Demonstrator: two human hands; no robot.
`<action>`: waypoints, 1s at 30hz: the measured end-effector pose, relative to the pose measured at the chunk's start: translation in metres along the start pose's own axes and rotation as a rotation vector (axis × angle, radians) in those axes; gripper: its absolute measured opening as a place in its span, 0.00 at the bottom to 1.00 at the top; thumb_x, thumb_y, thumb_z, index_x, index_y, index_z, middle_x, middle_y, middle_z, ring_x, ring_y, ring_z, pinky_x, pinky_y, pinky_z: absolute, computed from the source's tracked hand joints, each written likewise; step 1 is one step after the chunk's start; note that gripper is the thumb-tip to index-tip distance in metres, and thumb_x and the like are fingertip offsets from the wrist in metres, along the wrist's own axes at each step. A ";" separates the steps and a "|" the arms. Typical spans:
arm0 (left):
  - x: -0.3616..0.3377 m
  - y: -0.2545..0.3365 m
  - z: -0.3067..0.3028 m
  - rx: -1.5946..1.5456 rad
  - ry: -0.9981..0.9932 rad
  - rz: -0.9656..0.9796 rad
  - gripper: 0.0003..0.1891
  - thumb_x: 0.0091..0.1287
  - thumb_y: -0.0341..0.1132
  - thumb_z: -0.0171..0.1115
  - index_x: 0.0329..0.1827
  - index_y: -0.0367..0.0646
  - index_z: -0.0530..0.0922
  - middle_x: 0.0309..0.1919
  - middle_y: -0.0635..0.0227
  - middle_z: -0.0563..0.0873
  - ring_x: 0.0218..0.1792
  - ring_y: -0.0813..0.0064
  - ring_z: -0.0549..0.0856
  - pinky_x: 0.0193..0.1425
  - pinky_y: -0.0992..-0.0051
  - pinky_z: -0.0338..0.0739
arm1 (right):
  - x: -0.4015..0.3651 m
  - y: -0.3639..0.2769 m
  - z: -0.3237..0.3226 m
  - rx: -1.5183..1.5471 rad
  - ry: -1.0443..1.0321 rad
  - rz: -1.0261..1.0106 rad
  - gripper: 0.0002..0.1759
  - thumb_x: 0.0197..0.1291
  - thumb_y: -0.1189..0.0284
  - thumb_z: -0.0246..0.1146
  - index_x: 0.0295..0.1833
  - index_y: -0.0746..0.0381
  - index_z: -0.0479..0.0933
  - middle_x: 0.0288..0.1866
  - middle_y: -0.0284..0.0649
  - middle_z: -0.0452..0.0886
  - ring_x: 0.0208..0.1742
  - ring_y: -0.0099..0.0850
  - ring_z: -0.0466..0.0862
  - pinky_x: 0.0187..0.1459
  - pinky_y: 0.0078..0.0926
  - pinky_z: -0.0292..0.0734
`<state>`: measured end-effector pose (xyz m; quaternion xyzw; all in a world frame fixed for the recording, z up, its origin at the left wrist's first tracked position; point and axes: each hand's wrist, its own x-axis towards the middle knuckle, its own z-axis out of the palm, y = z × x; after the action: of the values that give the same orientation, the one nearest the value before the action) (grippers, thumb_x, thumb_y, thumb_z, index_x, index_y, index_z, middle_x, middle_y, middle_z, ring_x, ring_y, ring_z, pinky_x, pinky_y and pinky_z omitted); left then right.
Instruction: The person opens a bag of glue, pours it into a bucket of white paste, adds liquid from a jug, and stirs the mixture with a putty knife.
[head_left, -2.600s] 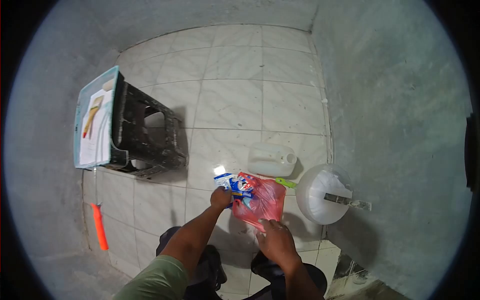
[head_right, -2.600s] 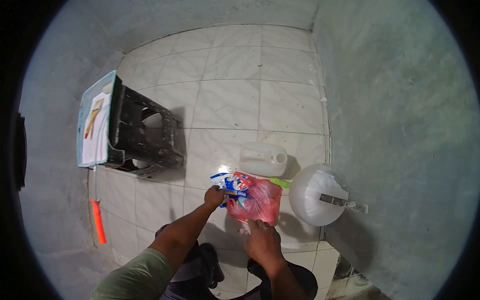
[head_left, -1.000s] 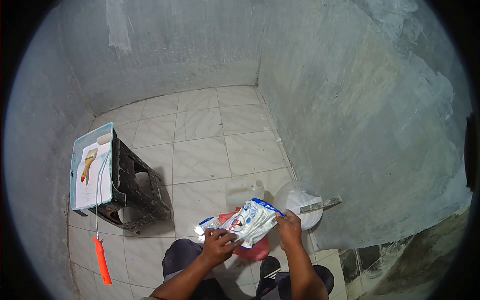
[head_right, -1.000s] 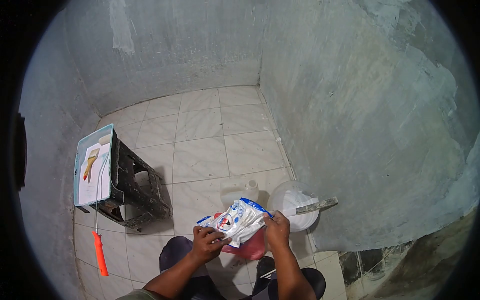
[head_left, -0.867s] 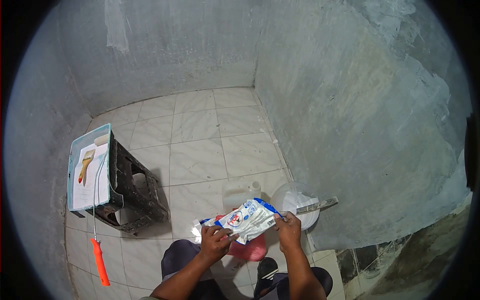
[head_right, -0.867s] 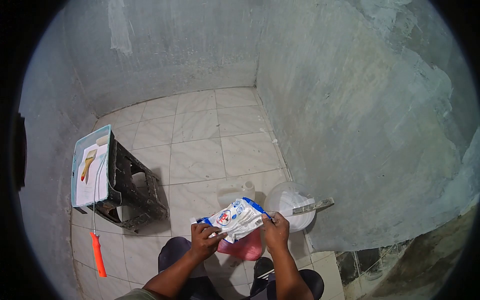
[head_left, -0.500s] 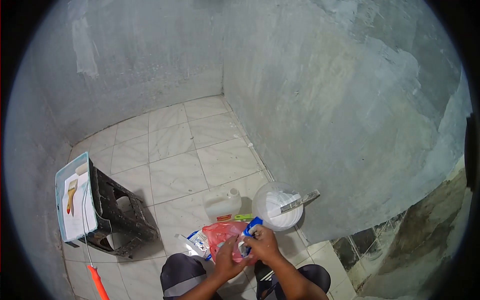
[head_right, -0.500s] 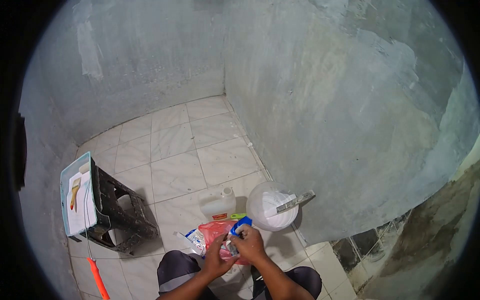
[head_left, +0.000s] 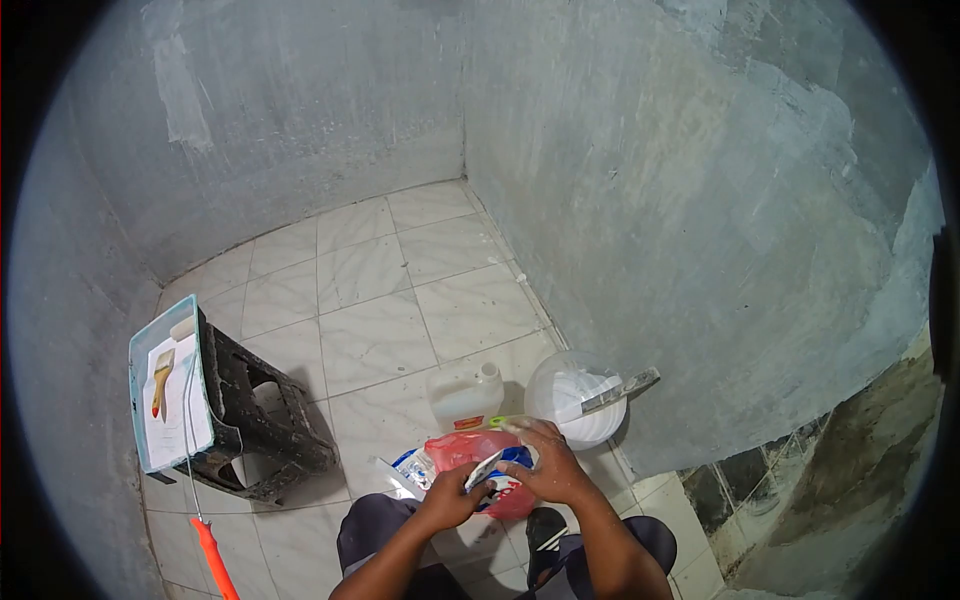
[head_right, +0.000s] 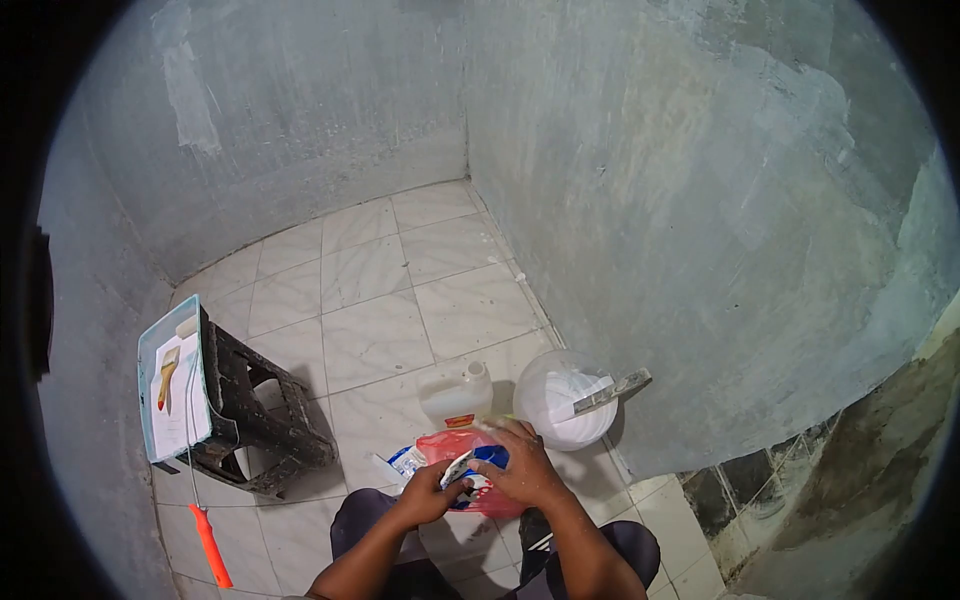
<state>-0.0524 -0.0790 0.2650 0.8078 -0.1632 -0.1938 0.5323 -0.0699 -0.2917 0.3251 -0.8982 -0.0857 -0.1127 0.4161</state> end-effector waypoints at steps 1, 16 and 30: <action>0.000 0.005 -0.005 -0.031 -0.100 -0.009 0.17 0.70 0.39 0.67 0.56 0.39 0.82 0.33 0.56 0.89 0.29 0.68 0.85 0.37 0.67 0.78 | 0.000 0.005 0.002 0.028 -0.085 -0.041 0.22 0.61 0.62 0.72 0.58 0.58 0.84 0.56 0.45 0.85 0.64 0.45 0.78 0.69 0.43 0.69; -0.020 -0.030 -0.026 -0.281 0.045 -0.089 0.17 0.78 0.42 0.61 0.42 0.34 0.87 0.29 0.72 0.87 0.32 0.83 0.81 0.38 0.77 0.76 | 0.014 0.019 -0.002 0.150 0.118 0.289 0.22 0.73 0.58 0.60 0.42 0.69 0.83 0.37 0.57 0.84 0.39 0.53 0.85 0.42 0.43 0.78; -0.012 -0.018 -0.002 -1.133 0.260 -0.055 0.20 0.80 0.42 0.55 0.63 0.34 0.76 0.56 0.62 0.86 0.55 0.72 0.85 0.61 0.69 0.78 | 0.015 0.008 0.012 0.236 0.268 0.248 0.22 0.75 0.60 0.58 0.33 0.67 0.73 0.24 0.52 0.74 0.24 0.43 0.73 0.31 0.41 0.70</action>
<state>-0.0614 -0.0649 0.2506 0.4181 0.0534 -0.1638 0.8919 -0.0517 -0.2872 0.3159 -0.8239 0.0690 -0.1682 0.5367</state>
